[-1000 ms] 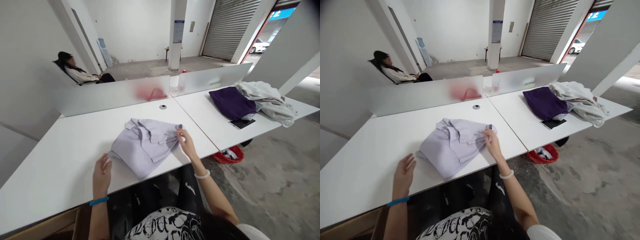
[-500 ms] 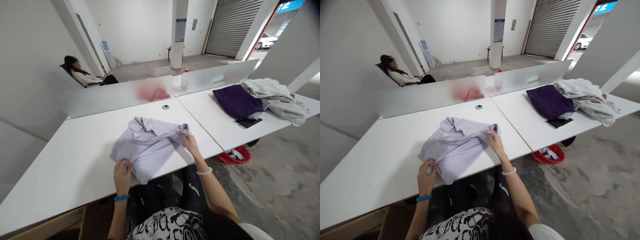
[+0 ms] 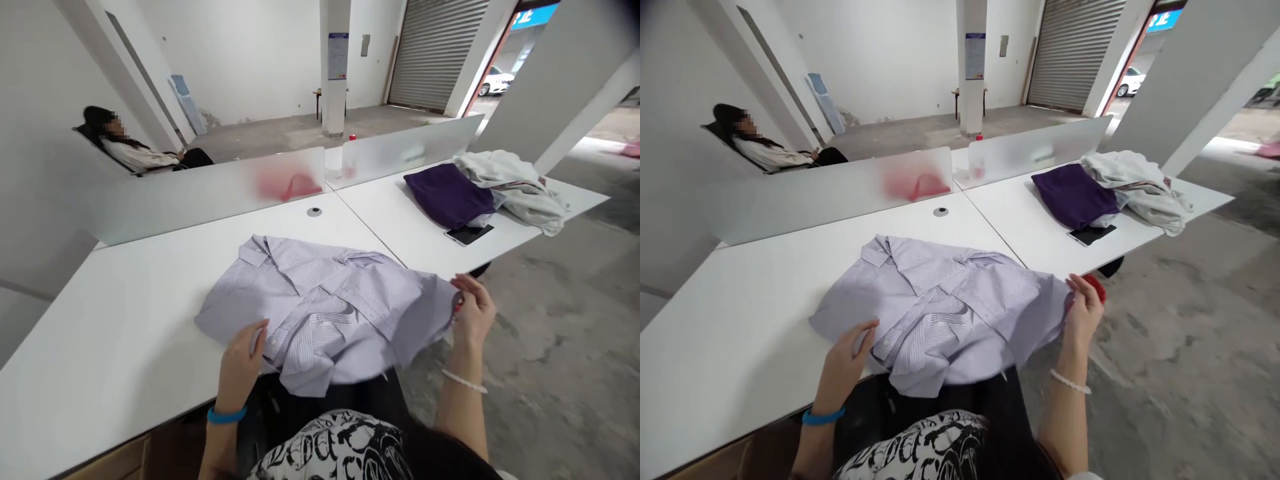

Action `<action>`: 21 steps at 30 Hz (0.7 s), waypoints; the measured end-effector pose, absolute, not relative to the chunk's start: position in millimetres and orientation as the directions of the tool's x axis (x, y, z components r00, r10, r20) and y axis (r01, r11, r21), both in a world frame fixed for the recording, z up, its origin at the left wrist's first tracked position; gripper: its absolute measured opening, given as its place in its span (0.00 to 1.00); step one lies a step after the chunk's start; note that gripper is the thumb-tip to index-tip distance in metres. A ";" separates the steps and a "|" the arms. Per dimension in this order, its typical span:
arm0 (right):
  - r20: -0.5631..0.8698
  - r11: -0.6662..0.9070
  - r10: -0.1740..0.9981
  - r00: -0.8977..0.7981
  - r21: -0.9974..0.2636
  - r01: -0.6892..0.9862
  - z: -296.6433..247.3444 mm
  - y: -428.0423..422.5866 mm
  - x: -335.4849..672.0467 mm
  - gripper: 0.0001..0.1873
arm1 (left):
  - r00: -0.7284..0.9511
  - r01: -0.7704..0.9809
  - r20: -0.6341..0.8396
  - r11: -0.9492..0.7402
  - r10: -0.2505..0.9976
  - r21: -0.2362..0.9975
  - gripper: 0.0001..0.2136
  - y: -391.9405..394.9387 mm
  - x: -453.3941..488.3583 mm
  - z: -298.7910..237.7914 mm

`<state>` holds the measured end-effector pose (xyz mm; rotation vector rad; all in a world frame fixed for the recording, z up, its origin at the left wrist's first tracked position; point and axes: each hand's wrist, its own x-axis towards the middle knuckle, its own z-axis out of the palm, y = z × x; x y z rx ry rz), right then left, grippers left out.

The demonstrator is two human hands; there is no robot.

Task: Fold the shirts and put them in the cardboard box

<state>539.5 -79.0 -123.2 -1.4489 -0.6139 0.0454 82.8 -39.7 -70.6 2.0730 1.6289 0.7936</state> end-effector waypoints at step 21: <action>0.123 0.415 0.910 -0.396 -0.316 0.854 -73.3 -14.0 302.0 0.22 | 0.133 0.983 0.150 -0.150 0.980 0.106 0.26 40.2 23.8 -116.5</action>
